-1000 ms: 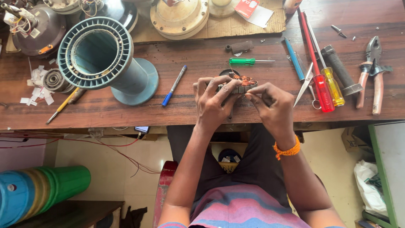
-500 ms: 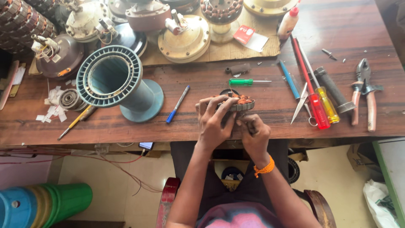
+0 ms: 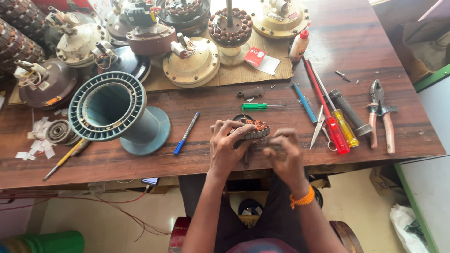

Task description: The person sits at a workbench reworking an electric motor armature, holding the rotor and working on its copper windings and commutator by hand. They occasionally pick up a green-handled screwdriver to pry or adjust parts of the armature and reposition it while working around its circumference.

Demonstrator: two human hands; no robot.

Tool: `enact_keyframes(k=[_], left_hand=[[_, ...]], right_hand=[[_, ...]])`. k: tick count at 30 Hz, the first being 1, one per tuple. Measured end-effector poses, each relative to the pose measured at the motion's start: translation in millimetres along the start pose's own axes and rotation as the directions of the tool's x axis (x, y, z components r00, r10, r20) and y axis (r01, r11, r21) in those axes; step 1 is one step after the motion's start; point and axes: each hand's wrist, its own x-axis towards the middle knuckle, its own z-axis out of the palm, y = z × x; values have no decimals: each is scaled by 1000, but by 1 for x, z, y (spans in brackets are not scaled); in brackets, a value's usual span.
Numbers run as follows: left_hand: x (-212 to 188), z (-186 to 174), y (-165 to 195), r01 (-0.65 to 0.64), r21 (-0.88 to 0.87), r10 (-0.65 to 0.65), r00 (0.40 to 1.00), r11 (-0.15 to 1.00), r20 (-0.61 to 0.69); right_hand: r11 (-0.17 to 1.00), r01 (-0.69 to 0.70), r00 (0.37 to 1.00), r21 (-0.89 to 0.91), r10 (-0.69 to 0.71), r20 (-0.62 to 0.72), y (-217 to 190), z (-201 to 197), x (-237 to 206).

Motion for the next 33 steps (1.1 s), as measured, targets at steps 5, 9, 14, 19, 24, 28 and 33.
enact_keyframes(k=[5,9,14,19,24,28,33], left_hand=[[-8,10,-3,52,5,-51,998,999,-38],[-11,11,-1,93,-13,-93,994,996,-53],[-8,10,-1,82,-9,-83,995,997,-61],[-11,12,-4,70,4,-70,997,998,-44],[-6,13,-3,46,41,-44,998,998,-33],[-9,3,-5,29,-22,-28,999,999,33],[-9,0,-12,-29,-127,32,999,991,26]], right_hand=[[978,-192,955,-86,207,212,36,-9,52],[978,-48,924,-203,121,362,56,-1,83],[910,-29,796,-413,271,540,68,13,84],[860,-122,842,-496,354,407,95,10,62],[839,-509,855,194,467,224,117,-13,60],[760,-419,904,497,401,148,108,-16,51],[662,-401,898,633,421,130,92,-18,55]])
